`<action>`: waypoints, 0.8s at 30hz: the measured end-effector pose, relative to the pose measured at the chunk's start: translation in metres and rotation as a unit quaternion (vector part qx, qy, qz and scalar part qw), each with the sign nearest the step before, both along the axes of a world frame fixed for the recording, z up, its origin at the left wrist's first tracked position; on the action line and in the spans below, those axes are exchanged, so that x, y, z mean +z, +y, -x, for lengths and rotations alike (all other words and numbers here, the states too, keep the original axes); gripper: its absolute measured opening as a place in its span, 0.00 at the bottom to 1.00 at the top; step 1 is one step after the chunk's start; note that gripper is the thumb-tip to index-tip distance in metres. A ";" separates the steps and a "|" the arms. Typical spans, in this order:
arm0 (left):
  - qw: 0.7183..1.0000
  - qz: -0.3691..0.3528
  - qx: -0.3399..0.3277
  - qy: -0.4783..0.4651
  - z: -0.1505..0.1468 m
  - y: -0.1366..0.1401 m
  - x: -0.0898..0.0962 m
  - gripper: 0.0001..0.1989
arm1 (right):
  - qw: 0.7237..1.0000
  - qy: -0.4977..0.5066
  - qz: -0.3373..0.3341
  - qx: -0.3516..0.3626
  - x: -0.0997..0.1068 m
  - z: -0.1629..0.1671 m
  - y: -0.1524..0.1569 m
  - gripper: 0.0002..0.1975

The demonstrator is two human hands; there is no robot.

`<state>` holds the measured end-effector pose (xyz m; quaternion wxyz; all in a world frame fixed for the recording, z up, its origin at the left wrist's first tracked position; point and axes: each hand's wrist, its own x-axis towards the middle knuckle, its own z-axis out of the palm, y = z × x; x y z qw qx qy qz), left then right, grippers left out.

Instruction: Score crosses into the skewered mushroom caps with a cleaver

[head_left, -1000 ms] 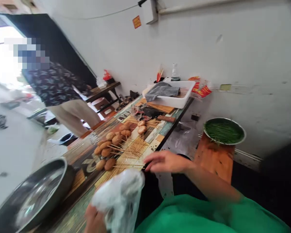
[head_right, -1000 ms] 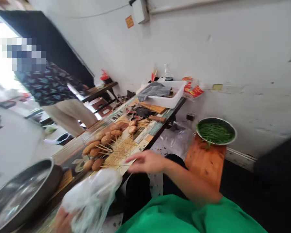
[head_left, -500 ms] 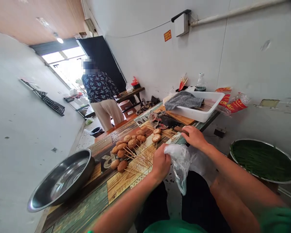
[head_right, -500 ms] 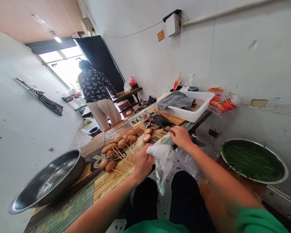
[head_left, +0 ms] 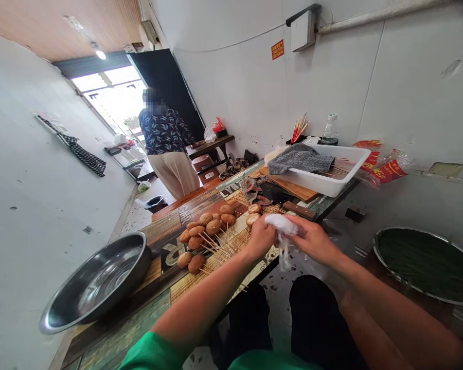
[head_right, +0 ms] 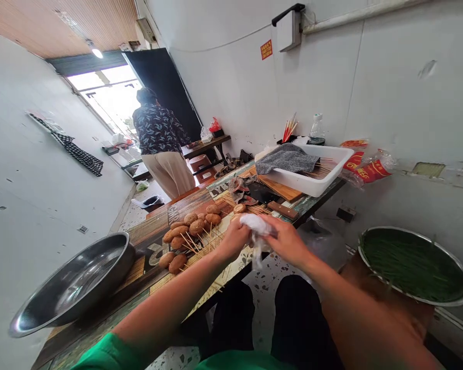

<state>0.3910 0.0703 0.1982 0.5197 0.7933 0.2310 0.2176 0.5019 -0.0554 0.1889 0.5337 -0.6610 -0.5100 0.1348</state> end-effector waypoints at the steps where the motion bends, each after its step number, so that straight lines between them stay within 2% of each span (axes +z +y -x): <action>1: 0.998 0.007 -0.067 0.014 0.001 0.002 0.004 0.12 | 1.000 0.010 0.003 -0.027 -0.005 -0.006 -0.004 0.20; 3: 0.980 -0.060 -0.187 0.027 0.001 0.007 0.014 0.24 | 0.995 0.026 0.018 -0.090 -0.016 -0.029 -0.012 0.17; 4: 0.969 -0.120 -0.215 0.026 -0.002 0.010 0.019 0.31 | 0.990 0.032 0.022 -0.135 -0.023 -0.045 -0.018 0.18; 5: 0.959 -0.186 -0.211 0.027 -0.008 0.013 0.024 0.35 | 0.982 0.035 0.028 -0.183 -0.029 -0.061 -0.024 0.19; 6: 0.949 -0.254 -0.184 0.037 -0.017 0.017 0.027 0.34 | 0.971 0.036 0.033 -0.235 -0.035 -0.078 -0.031 0.21; 7: 0.934 -0.320 -0.150 0.057 -0.029 0.019 0.028 0.29 | 0.959 0.032 0.040 -0.277 -0.040 -0.092 -0.037 0.21; 9: 0.883 -0.441 -0.110 0.117 -0.058 0.022 0.027 0.15 | 0.935 0.008 0.053 -0.351 -0.047 -0.115 -0.047 0.22; 12: 0.793 -0.558 -0.140 0.199 -0.105 0.020 0.020 0.10 | 0.908 -0.061 0.068 -0.410 -0.052 -0.130 -0.053 0.20; 13: 0.775 -0.575 -0.149 0.216 -0.120 0.019 0.017 0.09 | 0.904 -0.090 0.070 -0.412 -0.053 -0.132 -0.052 0.19; 15: 0.757 -0.588 -0.160 0.237 -0.144 0.016 0.012 0.09 | 0.905 -0.154 0.078 -0.390 -0.053 -0.132 -0.047 0.19; 19: 0.748 -0.587 -0.174 0.258 -0.177 0.017 0.002 0.11 | 0.908 -0.261 0.105 -0.311 -0.053 -0.134 -0.037 0.21; 24: 0.733 -0.592 -0.206 0.263 -0.192 0.026 -0.001 0.11 | 0.905 -0.325 0.144 -0.234 -0.053 -0.139 -0.030 0.23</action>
